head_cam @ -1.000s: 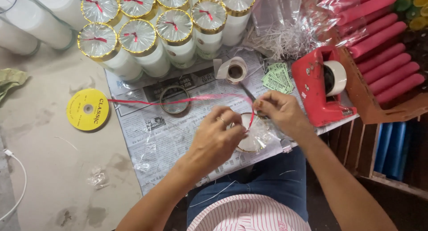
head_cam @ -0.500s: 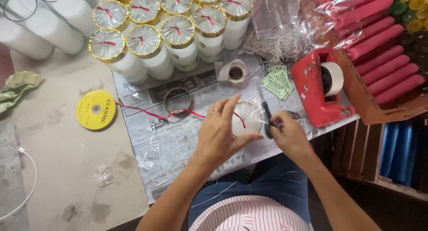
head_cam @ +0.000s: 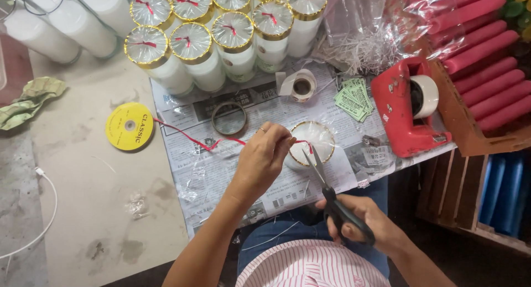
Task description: Applying adhesive labels to the bottom of candle jars and tying decorative red ribbons around them.
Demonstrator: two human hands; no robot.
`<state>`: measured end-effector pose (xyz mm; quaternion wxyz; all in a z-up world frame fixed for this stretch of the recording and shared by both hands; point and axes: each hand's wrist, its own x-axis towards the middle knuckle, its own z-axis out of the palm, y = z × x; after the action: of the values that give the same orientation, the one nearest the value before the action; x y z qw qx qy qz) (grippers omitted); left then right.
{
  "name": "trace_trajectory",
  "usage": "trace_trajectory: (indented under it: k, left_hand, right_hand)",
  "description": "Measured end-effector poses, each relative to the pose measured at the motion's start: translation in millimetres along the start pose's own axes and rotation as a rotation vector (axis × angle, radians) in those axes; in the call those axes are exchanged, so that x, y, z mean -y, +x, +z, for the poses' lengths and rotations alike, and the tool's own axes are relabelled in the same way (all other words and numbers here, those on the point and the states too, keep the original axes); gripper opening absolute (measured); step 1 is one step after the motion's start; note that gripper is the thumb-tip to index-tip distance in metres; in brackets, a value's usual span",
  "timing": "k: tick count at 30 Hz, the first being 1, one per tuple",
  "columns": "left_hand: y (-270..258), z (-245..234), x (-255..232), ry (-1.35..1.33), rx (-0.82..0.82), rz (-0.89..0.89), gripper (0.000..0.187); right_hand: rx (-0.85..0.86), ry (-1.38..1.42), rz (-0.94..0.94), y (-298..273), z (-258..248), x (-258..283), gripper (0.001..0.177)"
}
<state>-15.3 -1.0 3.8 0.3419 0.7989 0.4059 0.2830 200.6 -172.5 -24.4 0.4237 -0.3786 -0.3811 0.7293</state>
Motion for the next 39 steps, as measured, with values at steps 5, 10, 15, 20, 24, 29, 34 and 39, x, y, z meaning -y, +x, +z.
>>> trace_trajectory:
  k: [5,10,15,20,24,29,34,39]
  left_hand:
    - [-5.1,2.9,-0.9,-0.014,-0.011,0.024,0.016]
    - [-6.5,4.5,-1.5,-0.036,-0.030,0.050,0.019]
    - [-5.9,2.2,0.2,-0.045,-0.056,0.090,0.018]
    - [-4.5,-2.1,-5.7,-0.060,-0.027,0.170,0.021]
    - [-8.7,5.4,2.1,-0.120,-0.121,0.138,0.011]
    - [-16.3,10.1,18.6,-0.088,-0.126,0.119,0.010]
    - [-4.6,-1.4,48.1,0.146,-0.133,0.091,0.024]
    - [25.9,-1.8,-5.0,-0.124,0.215,0.008,0.081]
  right_hand:
    - [-0.044,-0.115,0.069,28.8,2.4,19.1,0.077]
    - [-0.087,-0.151,0.077,44.6,4.2,24.9,0.080]
    - [-0.098,-0.105,0.081,40.6,1.4,21.3,0.081]
    - [-0.078,-0.154,0.075,35.7,0.8,27.6,0.084]
    - [-0.082,-0.030,-0.056,47.3,-5.2,19.0,0.061]
    - [-0.068,-0.087,-0.110,45.1,-17.3,18.8,0.051]
    - [-0.339,-0.509,-0.115,4.5,-38.7,55.5,0.068]
    - [-0.559,-0.955,0.021,-14.7,-58.9,74.5,0.086]
